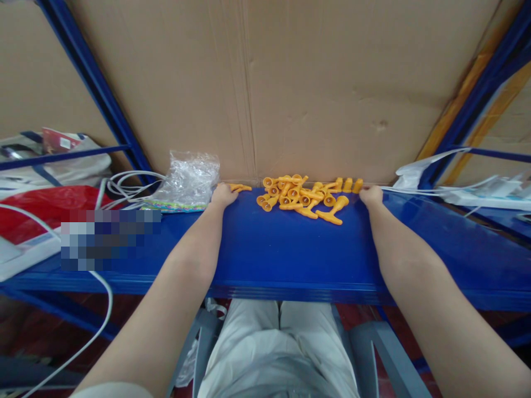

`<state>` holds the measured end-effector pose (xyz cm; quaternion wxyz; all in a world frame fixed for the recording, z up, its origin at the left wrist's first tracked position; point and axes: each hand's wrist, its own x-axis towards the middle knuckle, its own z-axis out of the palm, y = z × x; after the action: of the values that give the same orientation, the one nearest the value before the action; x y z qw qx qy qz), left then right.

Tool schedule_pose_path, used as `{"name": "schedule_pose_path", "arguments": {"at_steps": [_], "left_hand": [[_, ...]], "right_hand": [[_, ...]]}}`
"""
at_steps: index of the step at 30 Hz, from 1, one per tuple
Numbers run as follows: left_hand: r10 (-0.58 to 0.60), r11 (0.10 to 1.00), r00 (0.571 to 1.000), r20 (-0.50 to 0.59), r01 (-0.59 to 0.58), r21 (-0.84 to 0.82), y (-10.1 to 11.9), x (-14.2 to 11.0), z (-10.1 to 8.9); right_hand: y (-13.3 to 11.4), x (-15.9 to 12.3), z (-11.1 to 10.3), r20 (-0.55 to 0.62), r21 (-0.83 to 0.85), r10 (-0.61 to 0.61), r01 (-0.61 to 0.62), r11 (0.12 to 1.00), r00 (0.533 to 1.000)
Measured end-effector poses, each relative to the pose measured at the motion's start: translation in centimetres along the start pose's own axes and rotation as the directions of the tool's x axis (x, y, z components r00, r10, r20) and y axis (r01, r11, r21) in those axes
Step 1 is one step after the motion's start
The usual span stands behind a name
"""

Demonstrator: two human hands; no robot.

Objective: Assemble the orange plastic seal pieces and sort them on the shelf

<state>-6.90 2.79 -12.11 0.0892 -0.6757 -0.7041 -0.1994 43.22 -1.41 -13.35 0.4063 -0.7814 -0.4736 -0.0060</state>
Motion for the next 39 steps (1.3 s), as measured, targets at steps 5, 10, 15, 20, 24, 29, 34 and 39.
{"name": "schedule_pose_path", "arguments": {"at_steps": [5, 10, 15, 20, 24, 29, 34, 39], "left_hand": [[-0.015, 1.000, 1.000, 0.010, 0.015, -0.009, 0.4, -0.5, -0.5], [-0.050, 0.998, 0.997, -0.059, 0.052, 0.031, 1.1, -1.1, -1.4], [0.028, 1.000, 0.996, -0.086, -0.027, 0.006, 2.0, -1.1, -2.2], [0.150, 0.988, 0.986, -0.074, -0.152, -0.015, 2.6, -0.9, -2.2], [0.172, 0.985, 0.985, -0.005, -0.173, -0.027, 2.9, -1.0, -2.2], [0.206, 0.979, 0.979, -0.001, -0.206, 0.012, 3.0, -1.3, -2.1], [0.219, 0.976, 0.976, -0.021, -0.218, 0.008, 2.8, -1.4, -1.9], [0.212, 0.977, 0.977, 0.004, -0.212, 0.009, 2.8, -1.5, -1.9]], "right_hand": [[-2.1, -1.6, -1.0, -0.136, -0.108, 0.047, -0.062, 0.992, 0.990], [-4.3, -1.2, -0.9, 0.093, -0.177, -0.013, 0.029, 0.984, 0.996], [-6.3, 0.0, -0.3, 0.438, -0.217, 0.093, 0.004, 0.976, 0.894], [-7.8, -0.1, -0.4, 0.574, -0.074, -0.041, 0.102, 0.992, 0.818], [-8.4, -0.7, -0.4, 0.623, -0.034, -0.089, 0.140, 0.990, 0.777], [-9.0, -1.4, -0.3, 0.636, -0.074, -0.030, 0.100, 0.992, 0.771], [-9.4, -2.2, -0.9, 0.694, -0.074, -0.041, 0.128, 0.989, 0.719], [-9.8, -2.6, -1.1, 0.724, -0.116, -0.042, 0.181, 0.977, 0.689]]}}
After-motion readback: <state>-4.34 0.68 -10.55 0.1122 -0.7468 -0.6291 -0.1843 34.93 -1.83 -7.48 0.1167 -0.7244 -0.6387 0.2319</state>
